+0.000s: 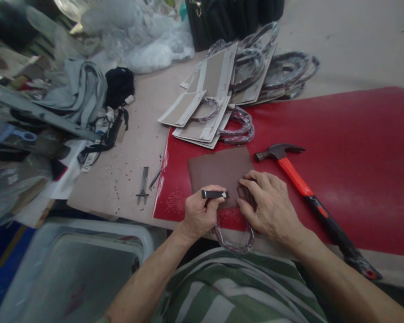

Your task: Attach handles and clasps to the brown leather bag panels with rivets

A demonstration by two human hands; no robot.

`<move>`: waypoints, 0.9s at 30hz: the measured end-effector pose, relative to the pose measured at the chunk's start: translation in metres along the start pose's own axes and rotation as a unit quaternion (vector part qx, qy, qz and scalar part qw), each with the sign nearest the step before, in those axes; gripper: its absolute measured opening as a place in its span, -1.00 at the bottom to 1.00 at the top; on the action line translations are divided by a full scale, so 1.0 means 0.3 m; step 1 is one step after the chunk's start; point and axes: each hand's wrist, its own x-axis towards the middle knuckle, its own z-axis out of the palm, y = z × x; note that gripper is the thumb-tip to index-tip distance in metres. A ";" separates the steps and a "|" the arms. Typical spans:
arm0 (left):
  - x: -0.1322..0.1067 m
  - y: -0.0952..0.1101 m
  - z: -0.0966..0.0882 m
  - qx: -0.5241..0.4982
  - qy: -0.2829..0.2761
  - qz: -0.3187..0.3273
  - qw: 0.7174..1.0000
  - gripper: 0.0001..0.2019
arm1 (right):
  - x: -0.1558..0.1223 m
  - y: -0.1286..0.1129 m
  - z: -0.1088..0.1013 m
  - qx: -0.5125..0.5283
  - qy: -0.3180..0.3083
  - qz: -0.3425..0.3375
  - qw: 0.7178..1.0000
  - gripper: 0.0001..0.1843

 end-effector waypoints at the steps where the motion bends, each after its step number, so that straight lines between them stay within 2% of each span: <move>1: -0.001 0.000 0.002 0.001 0.001 0.004 1.000 -0.88 | 0.000 0.000 0.000 0.000 0.000 -0.001 1.000 -0.62; 8: 0.001 0.006 0.003 0.024 -0.003 -0.016 1.000 -0.87 | -0.001 0.006 0.006 -0.003 0.005 -0.006 1.000 -0.60; 16: 0.030 0.009 -0.003 0.004 -0.018 -0.037 0.999 -0.90 | -0.006 0.011 0.014 -0.001 0.010 -0.010 1.000 -0.62; 23: 0.027 0.015 0.024 0.019 0.020 -0.039 0.999 -0.91 | -0.002 0.006 0.008 -0.006 0.013 -0.013 1.000 -0.62; 27: 0.026 0.013 0.025 0.025 0.010 -0.045 0.999 -0.91 | -0.003 0.003 0.003 -0.004 0.014 -0.009 1.000 -0.63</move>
